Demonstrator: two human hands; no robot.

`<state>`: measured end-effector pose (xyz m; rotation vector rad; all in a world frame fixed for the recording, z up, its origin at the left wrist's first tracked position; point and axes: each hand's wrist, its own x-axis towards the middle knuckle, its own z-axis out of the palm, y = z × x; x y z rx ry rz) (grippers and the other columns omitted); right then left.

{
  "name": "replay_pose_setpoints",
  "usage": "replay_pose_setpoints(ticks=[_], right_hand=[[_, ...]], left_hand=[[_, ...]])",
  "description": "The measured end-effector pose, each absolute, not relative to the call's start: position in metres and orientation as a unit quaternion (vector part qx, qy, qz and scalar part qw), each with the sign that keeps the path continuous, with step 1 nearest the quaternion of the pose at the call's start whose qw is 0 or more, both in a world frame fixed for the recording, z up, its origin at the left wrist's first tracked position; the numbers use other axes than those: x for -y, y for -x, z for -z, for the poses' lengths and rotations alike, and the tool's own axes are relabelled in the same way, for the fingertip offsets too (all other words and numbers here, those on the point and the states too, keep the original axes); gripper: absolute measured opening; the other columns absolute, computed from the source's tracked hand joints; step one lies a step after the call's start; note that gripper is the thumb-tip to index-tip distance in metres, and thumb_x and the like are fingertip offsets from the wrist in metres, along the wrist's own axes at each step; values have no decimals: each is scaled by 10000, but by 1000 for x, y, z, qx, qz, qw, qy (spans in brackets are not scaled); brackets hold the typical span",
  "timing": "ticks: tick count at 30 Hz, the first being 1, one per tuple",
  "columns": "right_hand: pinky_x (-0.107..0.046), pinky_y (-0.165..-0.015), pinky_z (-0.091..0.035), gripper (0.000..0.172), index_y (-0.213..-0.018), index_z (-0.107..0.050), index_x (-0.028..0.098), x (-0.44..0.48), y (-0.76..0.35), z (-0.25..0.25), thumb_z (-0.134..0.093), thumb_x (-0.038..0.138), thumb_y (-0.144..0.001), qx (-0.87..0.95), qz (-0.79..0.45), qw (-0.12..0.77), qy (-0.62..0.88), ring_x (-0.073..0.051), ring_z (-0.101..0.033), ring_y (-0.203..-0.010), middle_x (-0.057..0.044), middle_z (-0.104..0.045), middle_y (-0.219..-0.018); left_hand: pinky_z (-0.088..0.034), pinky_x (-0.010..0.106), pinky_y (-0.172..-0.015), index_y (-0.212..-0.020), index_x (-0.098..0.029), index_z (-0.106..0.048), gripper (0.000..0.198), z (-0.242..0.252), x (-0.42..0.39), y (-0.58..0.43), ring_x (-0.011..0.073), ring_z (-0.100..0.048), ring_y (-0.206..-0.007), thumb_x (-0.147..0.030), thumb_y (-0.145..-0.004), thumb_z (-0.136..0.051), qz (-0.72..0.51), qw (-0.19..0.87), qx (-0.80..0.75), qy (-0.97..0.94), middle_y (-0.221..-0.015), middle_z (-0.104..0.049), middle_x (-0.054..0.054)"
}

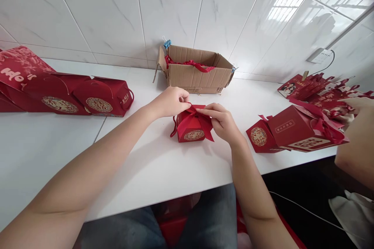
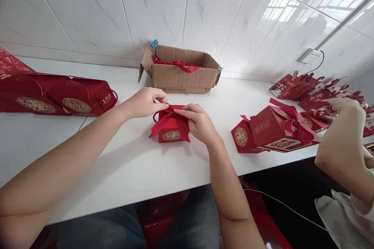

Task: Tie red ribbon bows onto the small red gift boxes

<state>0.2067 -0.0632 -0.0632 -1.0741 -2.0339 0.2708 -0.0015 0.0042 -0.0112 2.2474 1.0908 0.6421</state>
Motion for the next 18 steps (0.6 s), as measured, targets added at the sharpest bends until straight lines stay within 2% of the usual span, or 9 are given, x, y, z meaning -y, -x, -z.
replay_pose_setpoints(ticks=[5, 12, 18], right_hand=[[-401, -795, -516, 583, -1219, -651, 322, 64, -204, 65, -325, 11, -848, 806, -101, 393, 432, -202, -535, -921, -62, -615, -1006], [-423, -829, -503, 543, -1199, -667, 329, 64, -202, 65, -336, 41, -880, 805, -86, 381, 446, -209, -507, -910, -65, -601, -999], [-433, -849, -503, 583, -1209, -657, 351, 65, -200, 64, -327, 17, -864, 803, -86, 369, 460, -216, -502, -932, -57, -602, -1021]], left_hand=[[-376, 256, -487, -557, -180, -538, 133, 13, -4, -1, 132, -517, -557, -198, -688, -536, -264, 282, -404, -829, -609, -595, 2], [-387, 264, -516, -583, -173, -568, 148, 15, -8, -2, 139, -530, -592, -232, -719, -564, -268, 278, -413, -825, -643, -622, 15], [-394, 283, -554, -568, -169, -565, 169, 16, -11, 0, 135, -521, -594, -242, -717, -595, -284, 254, -417, -825, -665, -605, 18]])
